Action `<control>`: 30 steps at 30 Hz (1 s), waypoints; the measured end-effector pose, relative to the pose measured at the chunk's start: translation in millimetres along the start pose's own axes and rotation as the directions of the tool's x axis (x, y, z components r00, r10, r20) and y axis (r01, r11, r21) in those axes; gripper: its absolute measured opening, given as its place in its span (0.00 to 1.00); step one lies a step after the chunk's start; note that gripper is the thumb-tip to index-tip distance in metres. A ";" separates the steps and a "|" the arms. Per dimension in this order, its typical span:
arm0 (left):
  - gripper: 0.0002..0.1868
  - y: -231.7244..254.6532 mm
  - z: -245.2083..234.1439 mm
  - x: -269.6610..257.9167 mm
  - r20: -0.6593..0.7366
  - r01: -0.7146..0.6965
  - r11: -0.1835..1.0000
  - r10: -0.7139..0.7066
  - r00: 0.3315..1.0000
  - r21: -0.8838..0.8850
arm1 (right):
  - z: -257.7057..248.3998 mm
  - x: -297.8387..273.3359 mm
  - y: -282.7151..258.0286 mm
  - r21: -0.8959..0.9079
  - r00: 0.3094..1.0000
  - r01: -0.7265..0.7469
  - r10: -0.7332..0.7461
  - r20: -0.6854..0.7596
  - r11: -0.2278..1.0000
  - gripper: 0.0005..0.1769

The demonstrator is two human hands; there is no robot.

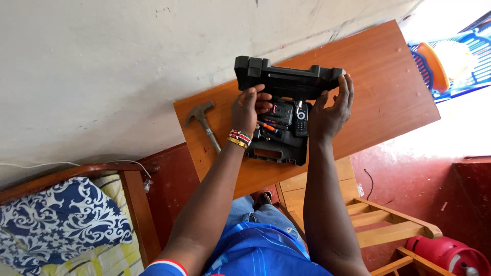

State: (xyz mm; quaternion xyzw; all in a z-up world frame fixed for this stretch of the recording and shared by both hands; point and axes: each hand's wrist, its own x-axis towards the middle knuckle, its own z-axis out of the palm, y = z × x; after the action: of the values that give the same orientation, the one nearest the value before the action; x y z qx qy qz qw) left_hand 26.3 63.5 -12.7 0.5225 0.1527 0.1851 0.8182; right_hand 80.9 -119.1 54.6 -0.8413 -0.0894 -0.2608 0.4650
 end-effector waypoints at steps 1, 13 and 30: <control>0.25 -3.2 -0.4 4.5 0.000 0.001 1.000 -0.001 1.000 -0.002 | 3.5 2.2 1.0 -0.002 1.000 0.001 -0.001 0.001 1.000 0.29; 0.32 1.0 2.1 43.1 0.072 0.014 0.998 -0.019 0.997 0.061 | 35.9 47.1 13.7 -0.070 0.994 -0.002 0.009 0.106 0.998 0.37; 0.27 -11.1 -15.3 63.0 -0.025 0.051 0.998 -0.050 0.998 0.045 | 73.1 78.9 43.5 0.058 0.960 0.056 -0.070 0.271 0.997 0.27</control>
State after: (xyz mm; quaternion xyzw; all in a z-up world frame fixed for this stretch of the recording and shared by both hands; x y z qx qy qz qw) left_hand 76.9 100.6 -32.6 0.5347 0.1799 0.1672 0.8086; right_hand 190.9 -89.8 32.3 -0.8540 -0.1855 -0.1549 0.4607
